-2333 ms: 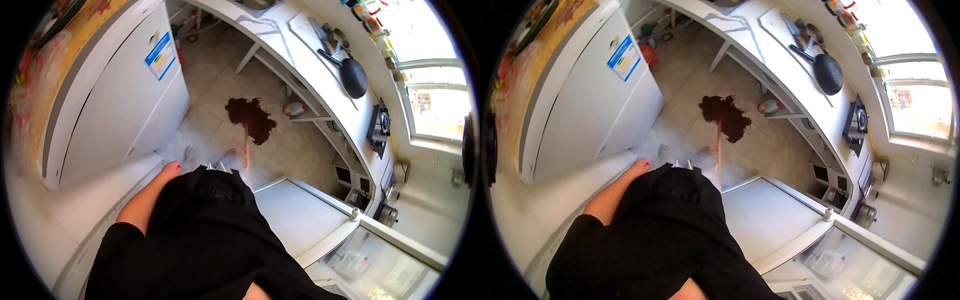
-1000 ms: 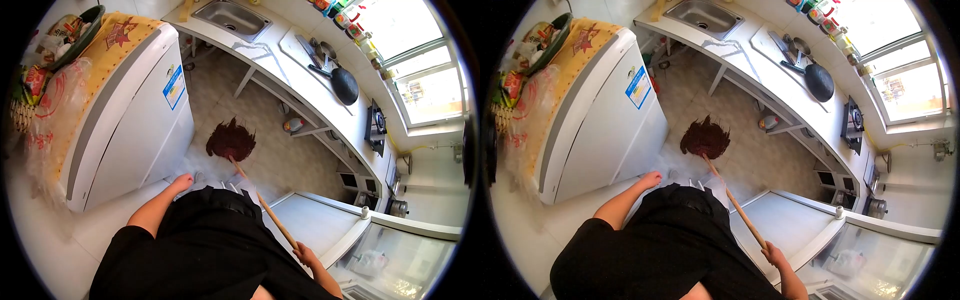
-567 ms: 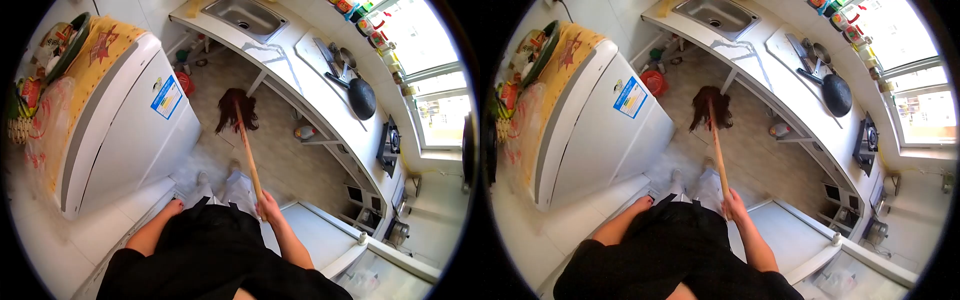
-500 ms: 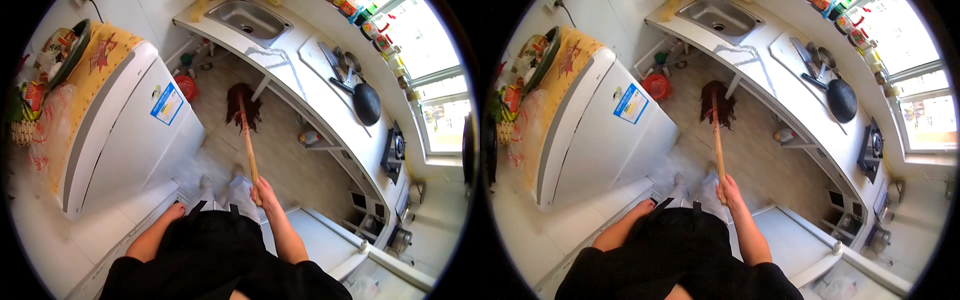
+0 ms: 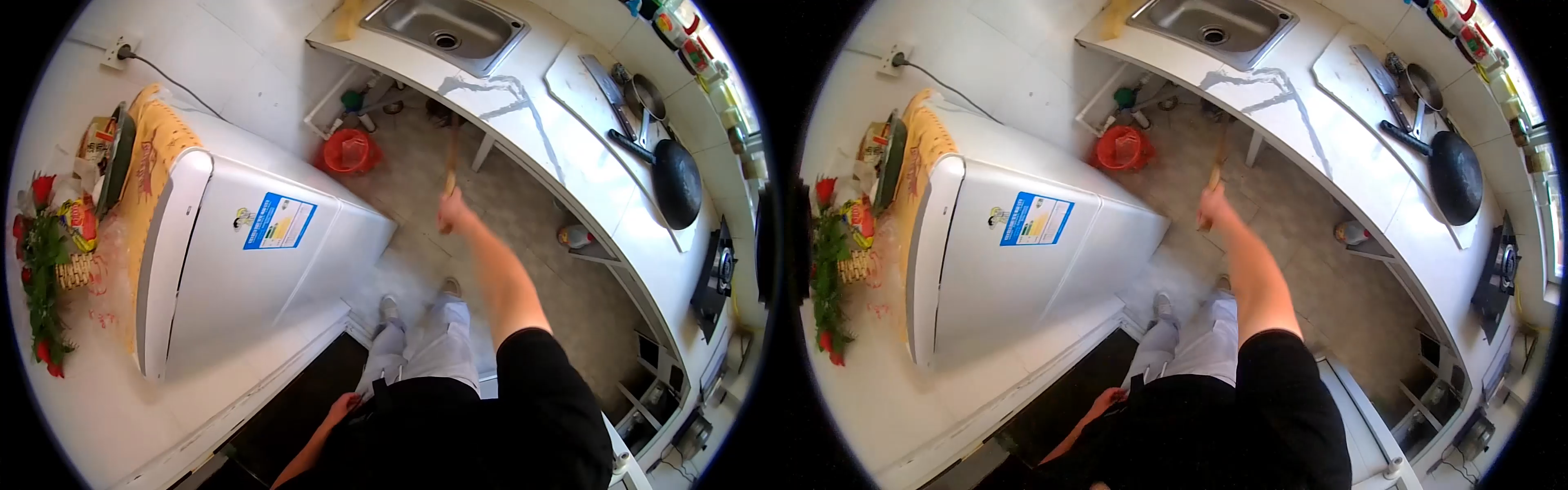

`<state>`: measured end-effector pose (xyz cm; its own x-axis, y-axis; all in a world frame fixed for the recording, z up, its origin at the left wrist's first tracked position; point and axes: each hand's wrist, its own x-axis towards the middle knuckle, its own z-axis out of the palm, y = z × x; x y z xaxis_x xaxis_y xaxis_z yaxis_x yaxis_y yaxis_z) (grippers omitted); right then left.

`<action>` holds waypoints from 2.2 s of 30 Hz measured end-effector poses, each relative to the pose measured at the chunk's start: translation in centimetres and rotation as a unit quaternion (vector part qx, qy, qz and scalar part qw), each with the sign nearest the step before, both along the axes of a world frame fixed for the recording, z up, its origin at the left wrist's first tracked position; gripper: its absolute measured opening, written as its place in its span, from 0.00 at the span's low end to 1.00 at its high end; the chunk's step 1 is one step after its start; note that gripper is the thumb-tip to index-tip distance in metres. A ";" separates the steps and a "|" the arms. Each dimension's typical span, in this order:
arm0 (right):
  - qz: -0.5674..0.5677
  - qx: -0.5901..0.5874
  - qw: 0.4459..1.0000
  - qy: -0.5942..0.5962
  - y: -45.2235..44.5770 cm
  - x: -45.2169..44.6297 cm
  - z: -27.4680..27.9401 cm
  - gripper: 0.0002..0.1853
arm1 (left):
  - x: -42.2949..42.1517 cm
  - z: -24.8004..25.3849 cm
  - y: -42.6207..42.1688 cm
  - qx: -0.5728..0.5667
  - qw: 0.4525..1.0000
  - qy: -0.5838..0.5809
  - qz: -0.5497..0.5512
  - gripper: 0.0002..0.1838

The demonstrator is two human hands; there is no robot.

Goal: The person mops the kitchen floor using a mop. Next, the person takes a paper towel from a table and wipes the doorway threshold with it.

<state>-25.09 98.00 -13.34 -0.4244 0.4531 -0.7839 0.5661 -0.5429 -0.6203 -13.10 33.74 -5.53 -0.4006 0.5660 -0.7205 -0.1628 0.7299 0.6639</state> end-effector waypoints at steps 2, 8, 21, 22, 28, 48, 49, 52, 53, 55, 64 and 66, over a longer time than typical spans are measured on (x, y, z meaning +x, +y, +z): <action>0.046 0.009 0.999 -0.001 -5.1 5.0 -2.2 0.29 | -0.8 -0.6 0.7 0.008 0.992 -0.085 0.093 0.12; 0.219 0.070 0.965 -0.122 -14.3 27.7 2.0 0.32 | -7.8 -1.2 8.5 -0.079 0.992 -0.096 -0.017 0.10; 0.439 0.106 0.855 -0.253 -11.8 46.1 19.3 0.30 | -12.6 -0.3 18.4 -0.023 0.998 -0.032 -0.046 0.13; 0.442 0.062 0.855 -0.266 -8.9 42.1 21.3 0.30 | -12.3 -2.7 16.4 -0.010 0.992 0.017 -0.123 0.13; 0.616 0.226 0.736 -0.170 6.4 33.1 17.4 0.31 | -10.9 -3.7 9.6 0.028 0.997 0.010 -0.074 0.14; 0.498 0.129 0.826 -0.232 -3.3 27.6 16.0 0.26 | -10.0 -1.5 12.6 -0.102 0.994 0.007 -0.040 0.11; 0.499 0.162 0.821 -0.225 -4.6 29.9 15.5 0.26 | -10.6 -1.9 13.2 -0.098 0.995 0.000 -0.025 0.11; 0.456 0.234 0.834 -0.204 -11.7 41.9 14.7 0.26 | -12.7 -3.5 13.5 -0.059 0.997 0.002 -0.043 0.11; 0.412 0.147 0.860 -0.264 -14.4 41.3 18.6 0.26 | -13.1 -3.8 13.8 -0.035 0.996 0.017 -0.082 0.11; 0.360 0.103 0.874 -0.310 -21.0 44.5 20.4 0.27 | -13.9 -6.2 12.2 0.033 0.990 0.033 -0.131 0.11; 0.080 0.021 0.939 -0.333 -52.7 56.5 25.4 0.25 | -16.7 -11.5 1.6 -0.097 0.974 0.038 -0.201 0.11; 0.013 0.134 0.970 -0.203 -60.1 61.0 20.4 0.24 | -16.7 -10.7 0.0 -0.111 0.971 0.061 -0.205 0.11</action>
